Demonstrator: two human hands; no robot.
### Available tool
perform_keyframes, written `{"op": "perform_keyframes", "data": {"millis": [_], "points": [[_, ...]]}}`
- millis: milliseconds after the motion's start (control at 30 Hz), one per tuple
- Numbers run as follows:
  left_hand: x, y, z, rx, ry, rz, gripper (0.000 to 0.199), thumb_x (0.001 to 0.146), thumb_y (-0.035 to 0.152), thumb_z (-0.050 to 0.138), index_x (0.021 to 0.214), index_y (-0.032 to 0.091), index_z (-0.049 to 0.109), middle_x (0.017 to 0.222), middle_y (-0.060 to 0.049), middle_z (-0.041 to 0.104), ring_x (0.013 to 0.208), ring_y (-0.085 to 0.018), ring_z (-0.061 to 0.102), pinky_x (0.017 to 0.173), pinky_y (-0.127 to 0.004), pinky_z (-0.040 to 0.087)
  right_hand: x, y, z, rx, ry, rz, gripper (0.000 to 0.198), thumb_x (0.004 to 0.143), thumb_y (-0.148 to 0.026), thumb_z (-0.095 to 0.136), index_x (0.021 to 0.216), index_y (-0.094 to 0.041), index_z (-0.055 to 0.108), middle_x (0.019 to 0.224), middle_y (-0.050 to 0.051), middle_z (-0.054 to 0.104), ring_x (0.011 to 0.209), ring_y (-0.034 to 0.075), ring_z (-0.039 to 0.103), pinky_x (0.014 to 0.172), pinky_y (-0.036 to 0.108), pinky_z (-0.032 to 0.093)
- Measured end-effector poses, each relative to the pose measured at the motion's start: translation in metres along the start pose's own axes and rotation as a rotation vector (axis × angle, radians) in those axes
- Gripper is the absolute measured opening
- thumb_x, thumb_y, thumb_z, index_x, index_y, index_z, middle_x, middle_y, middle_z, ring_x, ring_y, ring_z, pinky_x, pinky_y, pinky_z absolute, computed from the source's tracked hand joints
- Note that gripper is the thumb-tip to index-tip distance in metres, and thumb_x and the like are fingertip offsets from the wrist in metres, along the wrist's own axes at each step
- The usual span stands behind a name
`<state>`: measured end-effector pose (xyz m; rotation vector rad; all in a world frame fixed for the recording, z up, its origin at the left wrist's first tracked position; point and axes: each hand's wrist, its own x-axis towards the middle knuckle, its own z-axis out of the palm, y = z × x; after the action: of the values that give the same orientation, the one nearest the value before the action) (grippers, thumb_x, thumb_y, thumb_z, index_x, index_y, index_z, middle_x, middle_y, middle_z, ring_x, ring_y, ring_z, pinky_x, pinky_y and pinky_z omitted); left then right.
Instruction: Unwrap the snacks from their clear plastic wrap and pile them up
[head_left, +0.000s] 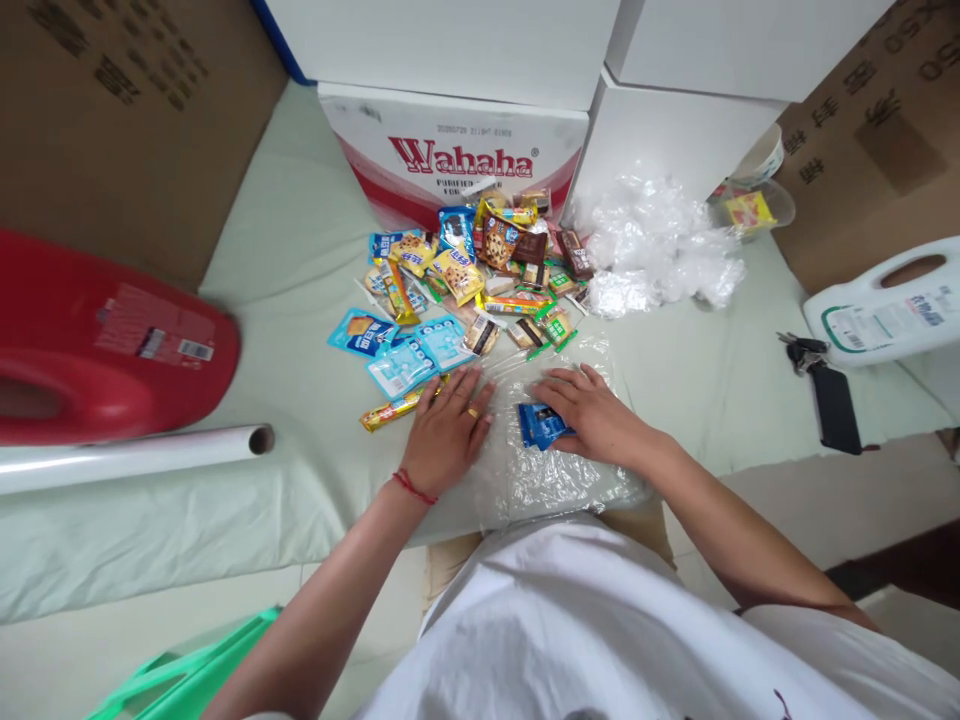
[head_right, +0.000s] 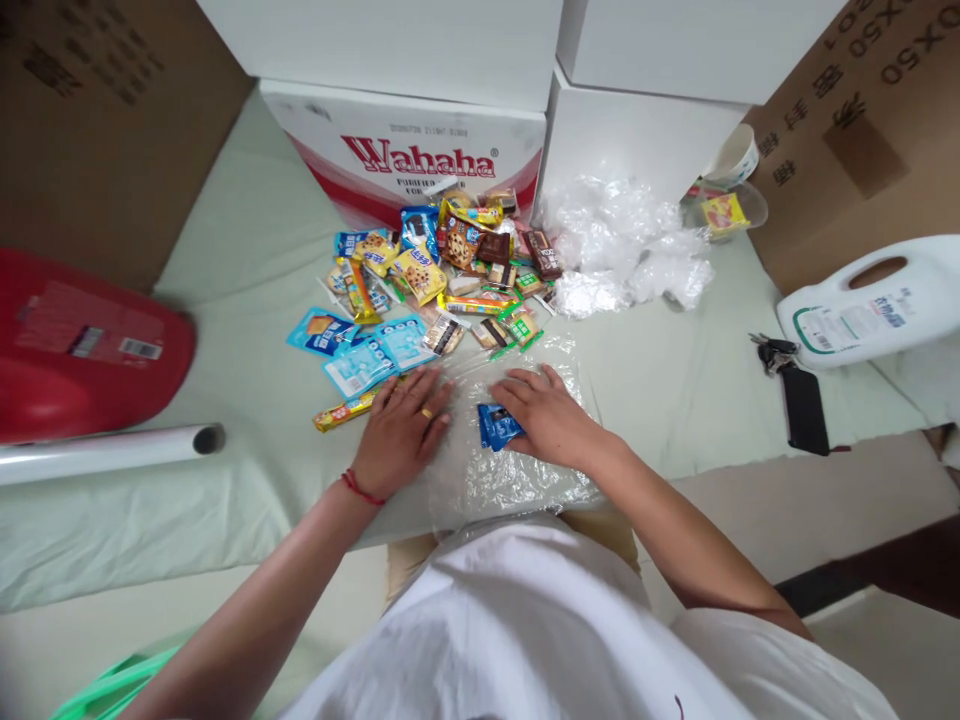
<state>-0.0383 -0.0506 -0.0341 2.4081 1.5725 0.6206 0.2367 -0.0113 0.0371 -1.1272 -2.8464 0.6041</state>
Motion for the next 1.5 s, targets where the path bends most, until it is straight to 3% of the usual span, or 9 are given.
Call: {"op": "perform_keyframes", "data": {"millis": [200,433,533,633,833,1033,1300,1400,1500], "points": [[-0.030,0.008,-0.026,-0.169,0.208,0.299,0.058,0.096,0.018,0.060,0.152,0.030,0.049,0.147,-0.011,0.065,0.150,-0.030,0.048,0.121,-0.053,0.046,-0.065,0.003,-0.015,0.128,0.229,-0.017,0.042,0.102,-0.034,0.062,0.142,-0.025,0.060,0.130,0.013,0.071,0.132,0.031,0.058,0.113,0.055,0.047],[-0.075,0.014,-0.032,-0.204,-0.142,0.549,0.047,0.090,0.029,0.077,0.135,0.033,0.062,0.150,-0.010,0.063,0.150,-0.034,0.048,0.117,-0.055,0.052,-0.138,-0.007,0.044,0.097,0.136,-0.013,0.042,0.099,-0.034,0.066,0.140,-0.026,0.064,0.138,0.013,0.068,0.131,0.032,0.061,0.109,0.058,0.053],[-0.080,0.014,-0.023,-0.148,-0.120,0.487,0.033,0.094,0.014,0.069,0.123,0.028,0.069,0.141,-0.008,0.069,0.143,-0.029,0.056,0.117,-0.050,0.053,-0.143,-0.005,0.065,0.155,0.251,0.023,0.032,0.101,-0.023,0.059,0.129,-0.031,0.071,0.127,0.010,0.073,0.121,0.029,0.067,0.104,0.056,0.057],[-0.078,0.016,-0.024,-0.242,-0.082,0.431,0.019,0.096,0.014,0.065,0.110,0.024,0.071,0.130,-0.009,0.074,0.133,-0.026,0.065,0.116,-0.048,0.054,-0.137,0.001,0.061,0.291,0.308,0.021,0.031,0.102,-0.021,0.056,0.125,-0.033,0.072,0.117,0.008,0.077,0.111,0.026,0.070,0.099,0.051,0.059],[-0.056,0.017,-0.043,-0.604,-0.065,0.142,0.016,0.099,0.014,0.056,0.105,0.024,0.067,0.110,-0.009,0.077,0.115,-0.022,0.071,0.094,-0.036,0.063,-0.105,0.018,0.003,0.454,0.249,-0.002,0.019,0.105,-0.027,0.056,0.112,-0.025,0.073,0.092,0.006,0.075,0.087,0.021,0.066,0.082,0.038,0.057],[-0.029,0.010,-0.043,-0.747,-0.061,-0.272,0.022,0.100,0.039,0.059,0.093,0.023,0.071,0.097,-0.005,0.077,0.088,-0.020,0.073,0.080,-0.033,0.059,-0.057,0.041,-0.036,0.493,0.171,0.010,0.025,0.105,-0.037,0.056,0.100,-0.021,0.075,0.086,0.004,0.069,0.076,0.015,0.063,0.069,0.026,0.048],[-0.003,-0.003,-0.020,-0.530,0.118,-0.600,0.021,0.086,0.040,0.063,0.087,0.020,0.069,0.087,-0.004,0.065,0.075,-0.018,0.059,0.071,-0.033,0.051,-0.009,0.074,-0.014,0.634,0.095,0.264,0.041,0.093,-0.054,0.061,0.084,-0.016,0.071,0.064,-0.004,0.051,0.057,0.010,0.038,0.056,0.023,0.031],[-0.004,0.015,-0.027,-0.285,0.394,-0.575,0.021,0.082,0.032,0.067,0.097,0.019,0.069,0.100,-0.008,0.064,0.088,-0.023,0.062,0.073,-0.036,0.051,-0.003,0.080,0.000,0.605,0.075,0.322,0.042,0.091,-0.056,0.061,0.079,-0.016,0.068,0.060,-0.005,0.044,0.056,0.010,0.034,0.056,0.024,0.028],[-0.006,0.055,-0.042,-0.093,0.673,-0.252,0.016,0.085,0.016,0.065,0.100,0.020,0.067,0.107,-0.009,0.066,0.107,-0.025,0.064,0.087,-0.040,0.052,-0.002,0.079,0.007,0.572,0.064,0.335,0.042,0.090,-0.055,0.061,0.077,-0.016,0.068,0.060,-0.005,0.044,0.058,0.010,0.034,0.057,0.025,0.027]]}}
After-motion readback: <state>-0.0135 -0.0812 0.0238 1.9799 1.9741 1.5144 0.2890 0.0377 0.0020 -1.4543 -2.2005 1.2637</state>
